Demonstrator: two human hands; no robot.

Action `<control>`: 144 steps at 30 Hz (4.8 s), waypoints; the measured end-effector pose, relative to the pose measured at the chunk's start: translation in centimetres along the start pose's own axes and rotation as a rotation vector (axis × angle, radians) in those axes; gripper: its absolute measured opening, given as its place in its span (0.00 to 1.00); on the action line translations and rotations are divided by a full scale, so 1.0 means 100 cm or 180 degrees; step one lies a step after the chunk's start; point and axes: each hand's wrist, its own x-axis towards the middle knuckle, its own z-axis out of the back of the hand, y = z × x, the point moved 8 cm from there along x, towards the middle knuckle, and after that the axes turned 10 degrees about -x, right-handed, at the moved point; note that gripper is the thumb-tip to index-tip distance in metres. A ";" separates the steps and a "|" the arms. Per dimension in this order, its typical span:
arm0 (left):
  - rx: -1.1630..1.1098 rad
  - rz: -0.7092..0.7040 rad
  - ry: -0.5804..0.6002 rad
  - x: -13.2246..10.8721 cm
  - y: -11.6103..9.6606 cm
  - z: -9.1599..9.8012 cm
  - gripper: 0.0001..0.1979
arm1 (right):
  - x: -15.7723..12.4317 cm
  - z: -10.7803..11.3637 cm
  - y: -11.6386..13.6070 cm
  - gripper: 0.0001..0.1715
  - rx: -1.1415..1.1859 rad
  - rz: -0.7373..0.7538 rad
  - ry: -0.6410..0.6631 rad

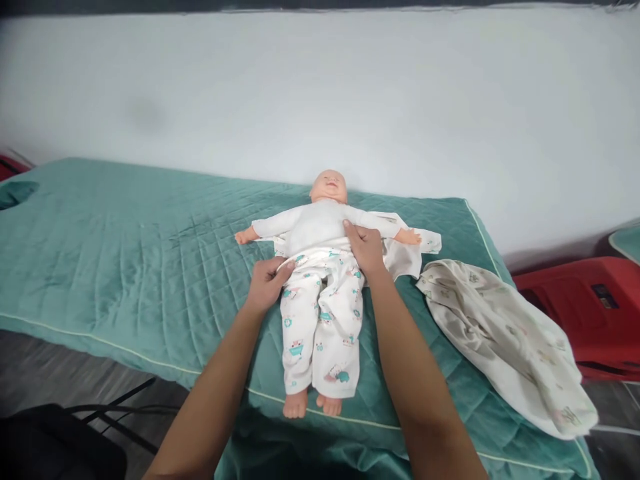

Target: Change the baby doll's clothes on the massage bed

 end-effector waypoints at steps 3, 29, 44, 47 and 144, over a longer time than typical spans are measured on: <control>0.0122 0.0093 0.0055 -0.007 0.001 -0.001 0.21 | -0.007 0.006 0.000 0.36 -0.0035 0.0110 -0.0394; -0.0332 0.0386 0.0084 0.004 0.006 -0.012 0.17 | -0.088 0.014 0.002 0.26 0.0265 -0.0200 0.0501; -0.0190 0.0399 -0.0242 0.010 0.004 -0.010 0.18 | -0.085 -0.001 -0.006 0.28 0.0525 -0.0383 0.0947; 0.0019 0.0403 -0.0158 -0.016 -0.005 -0.010 0.20 | -0.085 0.003 -0.006 0.26 0.0162 -0.0360 0.0835; 0.1110 -0.0547 0.1159 -0.129 -0.072 -0.007 0.26 | -0.181 0.024 0.103 0.26 -0.1801 -0.0032 0.2194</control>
